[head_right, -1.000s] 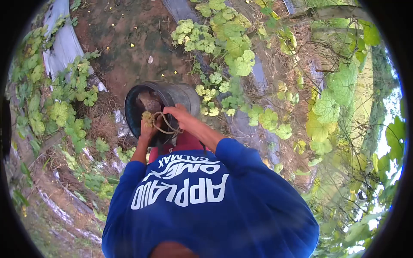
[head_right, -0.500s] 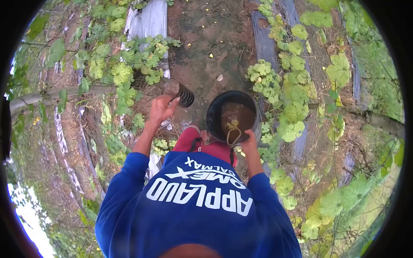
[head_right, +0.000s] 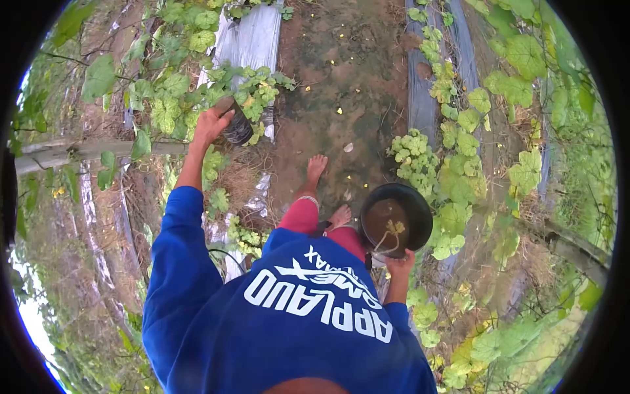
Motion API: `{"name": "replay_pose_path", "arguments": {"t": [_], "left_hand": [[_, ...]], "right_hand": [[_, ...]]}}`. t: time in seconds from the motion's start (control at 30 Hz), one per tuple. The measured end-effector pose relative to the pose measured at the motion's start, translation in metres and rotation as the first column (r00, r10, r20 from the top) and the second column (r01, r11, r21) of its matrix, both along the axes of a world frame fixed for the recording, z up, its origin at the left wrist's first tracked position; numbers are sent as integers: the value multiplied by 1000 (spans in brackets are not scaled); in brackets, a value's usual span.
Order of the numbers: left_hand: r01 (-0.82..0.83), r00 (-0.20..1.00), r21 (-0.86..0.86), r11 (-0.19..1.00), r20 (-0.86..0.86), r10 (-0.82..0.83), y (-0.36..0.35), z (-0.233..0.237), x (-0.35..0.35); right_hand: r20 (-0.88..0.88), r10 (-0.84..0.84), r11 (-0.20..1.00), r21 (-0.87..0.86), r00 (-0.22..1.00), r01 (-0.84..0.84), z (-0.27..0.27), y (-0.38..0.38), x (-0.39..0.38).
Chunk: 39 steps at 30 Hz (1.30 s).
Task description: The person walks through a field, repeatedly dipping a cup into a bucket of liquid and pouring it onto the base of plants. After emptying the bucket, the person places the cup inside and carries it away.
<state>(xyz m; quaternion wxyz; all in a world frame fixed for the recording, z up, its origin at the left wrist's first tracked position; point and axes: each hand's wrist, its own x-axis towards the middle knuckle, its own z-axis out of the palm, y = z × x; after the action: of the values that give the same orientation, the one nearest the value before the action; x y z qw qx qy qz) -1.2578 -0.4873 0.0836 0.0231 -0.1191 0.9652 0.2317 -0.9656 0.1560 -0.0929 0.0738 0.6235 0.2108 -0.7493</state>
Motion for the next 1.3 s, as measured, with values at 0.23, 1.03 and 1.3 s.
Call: {"name": "replay_pose_path", "arguments": {"t": [0.23,1.03,1.3], "left_hand": [[222,933,-242,944,333,-134,-110,-129,-86],[434,890,43,900,136,-436,-5,-60,-151],[886,451,41,462,152,-879,155,-23,-210]], "right_hand": [[-150,233,902,402,961,-156,14,-36,27],[-68,-782,622,-141,620,770,45,-127,-112],[-27,-786,615,-140,618,776,15,-118,-123]]}}
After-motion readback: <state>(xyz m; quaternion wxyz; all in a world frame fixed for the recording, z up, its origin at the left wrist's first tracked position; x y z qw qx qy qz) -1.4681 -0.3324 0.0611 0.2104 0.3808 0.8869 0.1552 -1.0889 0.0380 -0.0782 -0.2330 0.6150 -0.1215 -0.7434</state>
